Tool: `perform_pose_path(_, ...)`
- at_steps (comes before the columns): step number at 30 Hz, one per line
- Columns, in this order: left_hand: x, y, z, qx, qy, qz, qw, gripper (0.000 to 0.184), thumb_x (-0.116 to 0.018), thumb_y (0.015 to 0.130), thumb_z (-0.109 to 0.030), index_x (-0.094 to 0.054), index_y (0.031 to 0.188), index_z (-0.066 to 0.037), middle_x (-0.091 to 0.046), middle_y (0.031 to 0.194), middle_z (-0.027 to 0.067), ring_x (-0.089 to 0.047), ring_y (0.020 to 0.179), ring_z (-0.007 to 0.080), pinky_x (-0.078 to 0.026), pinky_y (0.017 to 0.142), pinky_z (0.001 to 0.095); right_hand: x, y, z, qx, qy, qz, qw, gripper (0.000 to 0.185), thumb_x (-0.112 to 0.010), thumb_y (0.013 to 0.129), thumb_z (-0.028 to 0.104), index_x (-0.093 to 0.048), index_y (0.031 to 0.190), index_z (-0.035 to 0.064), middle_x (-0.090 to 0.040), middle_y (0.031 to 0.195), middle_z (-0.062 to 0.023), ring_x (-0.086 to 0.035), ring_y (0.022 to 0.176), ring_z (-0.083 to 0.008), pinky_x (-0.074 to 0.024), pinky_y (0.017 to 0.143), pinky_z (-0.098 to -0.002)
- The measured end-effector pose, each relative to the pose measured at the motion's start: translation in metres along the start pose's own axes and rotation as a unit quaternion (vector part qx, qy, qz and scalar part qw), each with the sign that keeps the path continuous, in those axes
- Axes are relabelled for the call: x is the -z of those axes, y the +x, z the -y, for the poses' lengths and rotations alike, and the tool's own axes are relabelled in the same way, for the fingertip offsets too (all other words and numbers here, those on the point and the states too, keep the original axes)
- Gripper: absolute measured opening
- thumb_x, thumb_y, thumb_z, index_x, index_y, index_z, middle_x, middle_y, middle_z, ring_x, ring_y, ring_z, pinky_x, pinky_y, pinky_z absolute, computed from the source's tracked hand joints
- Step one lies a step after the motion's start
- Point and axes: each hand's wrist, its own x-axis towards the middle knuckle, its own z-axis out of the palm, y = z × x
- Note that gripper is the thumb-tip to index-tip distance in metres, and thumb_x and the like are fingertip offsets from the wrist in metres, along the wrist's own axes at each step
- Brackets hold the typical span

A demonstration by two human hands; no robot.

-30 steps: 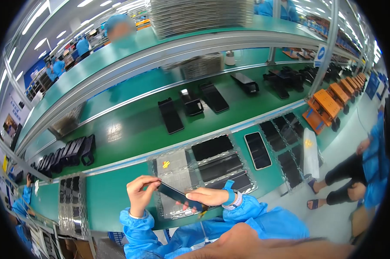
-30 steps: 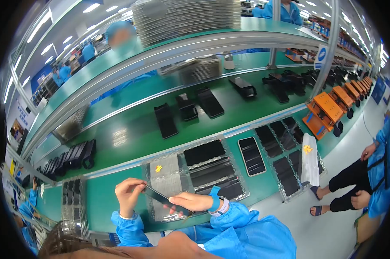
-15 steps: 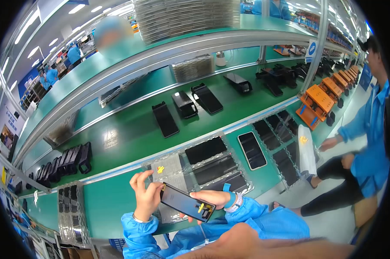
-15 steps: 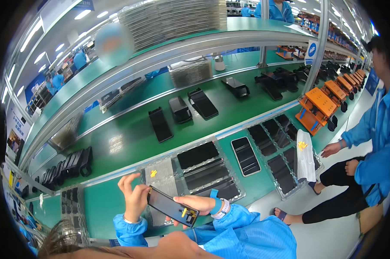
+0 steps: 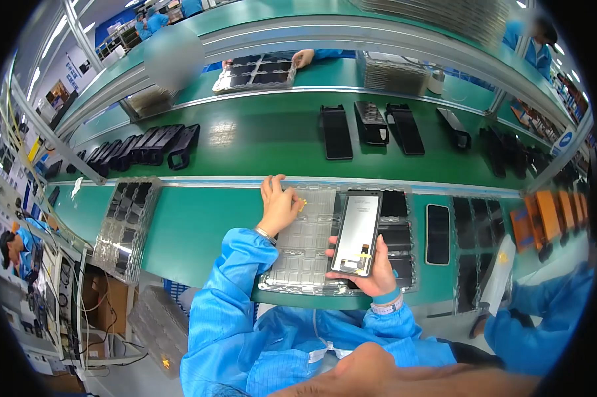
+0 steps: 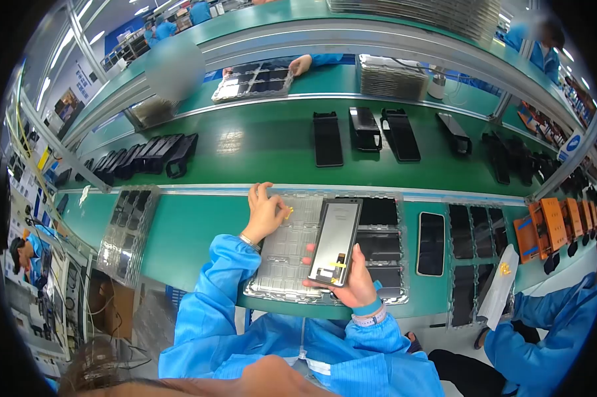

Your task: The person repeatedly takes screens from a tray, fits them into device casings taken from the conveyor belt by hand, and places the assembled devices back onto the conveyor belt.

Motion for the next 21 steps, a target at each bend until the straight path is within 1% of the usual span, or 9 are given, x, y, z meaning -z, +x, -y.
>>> perform_pose_path(1,0.0,0.0,-0.001,0.007,0.02,0.003,1.0,0.025,-0.078,0.069,-0.019,-0.061,0.082,-0.006,-0.042,0.124,0.0221,-0.032,0.119,0.0445,-0.028,0.101,0.0535,0.0,-0.001,0.0,0.004,0.008,0.007,1.0,0.065,-0.021,0.098,0.056,-0.031,0.142,0.0093,-0.046,0.135,-0.0194,-0.052,0.117,-0.0344,-0.0516,0.088,-0.054)
perform_pose_path(4,0.016,0.004,-0.02,0.071,0.055,-0.059,0.994,0.031,-0.082,0.063,-0.02,-0.06,0.079,-0.005,-0.043,0.123,0.023,-0.032,0.121,0.0452,-0.03,0.1,0.0528,0.004,-0.001,-0.003,0.038,-0.059,-0.012,0.997,0.062,-0.025,0.099,0.054,-0.035,0.139,0.0073,-0.047,0.132,-0.0181,-0.053,0.115,-0.033,-0.053,0.087,-0.0507)
perform_pose_path(5,0.018,0.002,-0.027,0.037,0.022,-0.092,0.995,0.029,-0.081,0.064,-0.019,-0.062,0.08,-0.006,-0.046,0.124,0.0197,-0.033,0.12,0.0421,-0.031,0.099,0.0512,0.004,0.001,-0.006,0.082,-0.095,-0.014,0.992,0.059,-0.026,0.1,0.05,-0.038,0.136,0.0053,-0.049,0.129,-0.0166,-0.054,0.114,-0.0311,-0.0534,0.088,-0.0483)
perform_pose_path(8,0.049,-0.008,-0.08,-0.093,-0.092,-0.054,0.99,0.025,-0.079,0.067,-0.016,-0.065,0.086,-0.008,-0.048,0.125,0.0166,-0.035,0.12,0.0389,-0.03,0.1,0.0492,0.003,0.002,-0.002,0.081,-0.135,-0.021,0.987,0.061,-0.025,0.1,0.051,-0.038,0.137,0.0045,-0.049,0.128,-0.0162,-0.055,0.114,-0.0291,-0.0526,0.089,-0.0475)
perform_pose_path(11,0.081,-0.025,-0.126,-0.187,-0.191,0.001,0.964,0.024,-0.075,0.072,-0.019,-0.069,0.094,-0.012,-0.049,0.128,0.0138,-0.037,0.12,0.0359,-0.029,0.101,0.0476,-0.003,0.004,-0.003,0.085,-0.1,-0.003,0.991,0.062,-0.024,0.099,0.052,-0.037,0.138,0.0048,-0.049,0.129,-0.0165,-0.054,0.115,-0.0274,-0.0522,0.091,-0.046)
perform_pose_path(14,0.096,-0.036,-0.148,-0.144,-0.212,0.043,0.966,0.021,-0.07,0.078,-0.026,-0.071,0.097,-0.017,-0.048,0.13,0.0139,-0.036,0.121,0.0352,-0.027,0.102,0.0473,-0.005,0.004,-0.002,0.106,-0.122,-0.011,0.987,0.064,-0.025,0.099,0.054,-0.036,0.139,0.0054,-0.048,0.131,-0.0164,-0.054,0.115,-0.0254,-0.0518,0.092,-0.0427)
perform_pose_path(15,0.097,-0.037,-0.149,-0.137,-0.238,0.066,0.959,0.021,-0.066,0.082,-0.032,-0.07,0.095,-0.015,-0.044,0.135,0.0129,-0.033,0.121,0.0362,-0.023,0.104,0.0484,-0.003,0.005,-0.002,0.099,-0.083,0.011,0.992,0.066,-0.027,0.098,0.055,-0.036,0.138,0.0036,-0.047,0.132,-0.0159,-0.053,0.116,-0.0249,-0.0514,0.092,-0.0396)
perform_pose_path(18,0.091,-0.037,-0.148,-0.145,-0.259,0.109,0.949,0.025,-0.063,0.084,-0.036,-0.072,0.092,-0.014,-0.045,0.134,0.0151,-0.031,0.124,0.0358,-0.02,0.105,0.0487,-0.007,0.003,0.006,0.113,-0.165,0.018,0.98,0.068,-0.028,0.097,0.056,-0.035,0.138,0.0016,-0.047,0.131,-0.0157,-0.054,0.116,-0.0247,-0.0515,0.091,-0.0387)
perform_pose_path(21,0.085,-0.042,-0.144,-0.134,-0.287,0.124,0.94,0.021,-0.063,0.084,-0.032,-0.072,0.092,-0.015,-0.043,0.136,0.0159,-0.028,0.126,0.0364,-0.017,0.106,0.0494,-0.006,0.005,0.007,0.13,-0.13,-0.019,0.983,0.067,-0.028,0.098,0.056,-0.036,0.136,0.0005,-0.048,0.129,-0.0161,-0.055,0.112,-0.0269,-0.0517,0.09,-0.0374)
